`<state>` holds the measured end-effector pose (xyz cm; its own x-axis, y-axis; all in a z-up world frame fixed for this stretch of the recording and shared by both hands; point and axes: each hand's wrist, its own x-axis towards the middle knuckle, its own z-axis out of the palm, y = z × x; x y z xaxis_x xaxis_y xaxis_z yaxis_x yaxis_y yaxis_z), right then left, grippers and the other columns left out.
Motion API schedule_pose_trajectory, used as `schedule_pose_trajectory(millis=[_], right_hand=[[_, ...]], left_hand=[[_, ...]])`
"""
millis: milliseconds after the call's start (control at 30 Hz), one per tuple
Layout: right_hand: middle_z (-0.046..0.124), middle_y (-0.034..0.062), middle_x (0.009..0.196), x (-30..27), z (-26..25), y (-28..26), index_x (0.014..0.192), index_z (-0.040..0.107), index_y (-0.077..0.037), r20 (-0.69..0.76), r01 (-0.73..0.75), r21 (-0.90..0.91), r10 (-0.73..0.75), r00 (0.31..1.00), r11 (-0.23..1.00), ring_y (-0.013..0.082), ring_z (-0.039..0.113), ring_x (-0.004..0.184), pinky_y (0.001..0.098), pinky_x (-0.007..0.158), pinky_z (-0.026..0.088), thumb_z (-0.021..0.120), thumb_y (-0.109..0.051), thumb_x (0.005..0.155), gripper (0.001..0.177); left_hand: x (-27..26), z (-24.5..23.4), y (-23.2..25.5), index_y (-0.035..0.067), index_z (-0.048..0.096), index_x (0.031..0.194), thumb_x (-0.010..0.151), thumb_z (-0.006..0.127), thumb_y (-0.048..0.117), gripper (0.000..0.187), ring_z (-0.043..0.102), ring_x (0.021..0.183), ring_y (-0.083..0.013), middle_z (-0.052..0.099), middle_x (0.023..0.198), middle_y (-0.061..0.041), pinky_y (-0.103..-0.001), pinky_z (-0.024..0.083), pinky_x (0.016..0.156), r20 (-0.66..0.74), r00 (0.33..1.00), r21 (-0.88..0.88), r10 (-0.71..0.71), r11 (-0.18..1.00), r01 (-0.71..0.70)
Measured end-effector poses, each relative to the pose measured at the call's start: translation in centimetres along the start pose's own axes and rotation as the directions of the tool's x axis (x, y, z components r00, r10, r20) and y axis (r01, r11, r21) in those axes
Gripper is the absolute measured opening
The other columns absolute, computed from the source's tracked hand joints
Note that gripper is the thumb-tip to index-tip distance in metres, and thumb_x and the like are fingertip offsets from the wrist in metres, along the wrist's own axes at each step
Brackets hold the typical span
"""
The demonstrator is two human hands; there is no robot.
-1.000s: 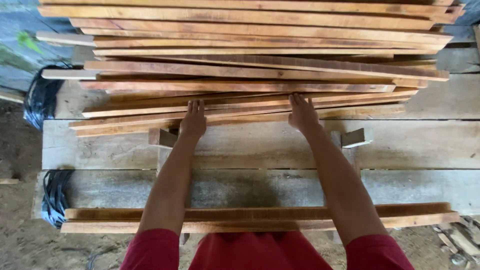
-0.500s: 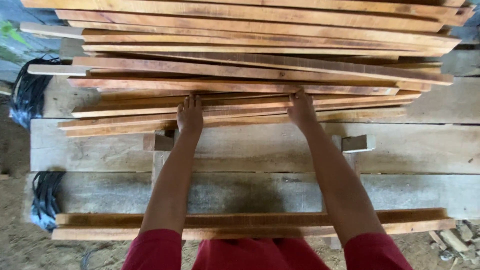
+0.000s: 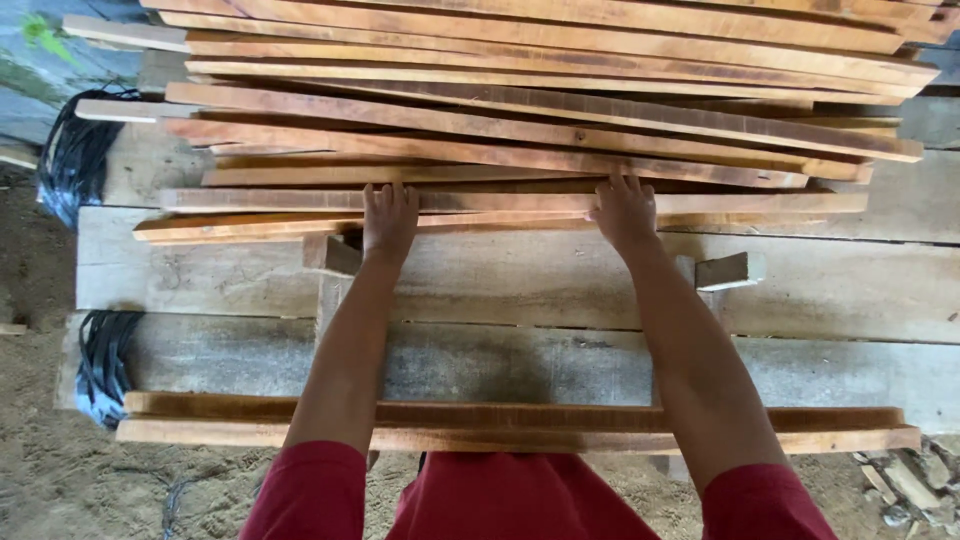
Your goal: Sorting and arranging thin wooden planks on a wooden support frame.
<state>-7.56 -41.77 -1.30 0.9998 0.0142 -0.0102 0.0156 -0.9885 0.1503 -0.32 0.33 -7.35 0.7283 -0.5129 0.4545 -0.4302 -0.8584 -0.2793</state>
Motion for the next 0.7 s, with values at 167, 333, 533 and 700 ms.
schedule_pose_trajectory(millis=[167, 333, 533, 700], right_hand=[[0.064, 0.0063, 0.116, -1.2, 1.6, 0.8, 0.114, 0.073, -0.014, -0.13, 0.052, -0.056, -0.059, 0.99, 0.997, 0.0296, 0.062, 0.116, 0.0476, 0.091, 0.051, 0.089, -0.035, 0.077, 0.046], [0.072, 0.0009, 0.099, -2.4, 0.5, 2.0, 0.103, 0.073, -0.018, -0.312, 0.033, -0.121, -0.069, 0.947, 0.992, 0.0251, 0.071, 0.101, 0.0449, 0.092, 0.05, 0.092, -0.036, 0.068, 0.044], [0.068, 0.0029, 0.086, -5.8, -6.9, 1.9, 0.104, 0.068, -0.018, -0.546, -0.004, -0.002, 0.003, 0.838, 1.0, 0.0279, 0.073, 0.087, 0.0468, 0.087, 0.055, 0.091, -0.039, 0.07, 0.045], [0.06, 0.0025, 0.093, -9.4, -12.8, 2.0, 0.094, 0.072, -0.018, -0.692, 0.034, -0.122, -0.11, 0.713, 0.992, 0.0263, 0.065, 0.09, 0.0398, 0.079, 0.053, 0.086, -0.024, 0.076, 0.024]], left_hand=[[1.1, -2.3, -0.4, 0.008, 0.064, 0.118, 0.1, 0.058, 0.017, 0.021, 0.062, 0.109, -0.0302, 0.064, 0.102, -0.012, -0.063, 0.033, 0.113, 0.148, 0.988, -0.003, -0.037, 0.999, 0.038], [1.5, -1.5, -1.3, 0.01, 0.058, 0.108, 0.096, 0.059, 0.016, 0.013, 0.06, 0.102, -0.0312, 0.056, 0.096, -0.01, -0.065, 0.043, 0.103, 0.064, 0.998, 0.011, -0.009, 1.0, 0.008], [3.7, -17.7, -2.4, 0.011, 0.047, 0.141, 0.1, 0.061, 0.003, 0.044, 0.053, 0.132, -0.0322, 0.055, 0.137, -0.014, -0.067, 0.034, 0.117, 0.351, 0.936, -0.036, -0.014, 0.999, 0.028], [1.9, -14.4, -3.1, 0.018, 0.065, 0.107, 0.086, 0.079, 0.028, 0.027, 0.055, 0.106, -0.0224, 0.052, 0.107, -0.002, -0.044, 0.048, 0.098, -0.037, 0.998, -0.096, 0.045, 0.994, -0.048]])
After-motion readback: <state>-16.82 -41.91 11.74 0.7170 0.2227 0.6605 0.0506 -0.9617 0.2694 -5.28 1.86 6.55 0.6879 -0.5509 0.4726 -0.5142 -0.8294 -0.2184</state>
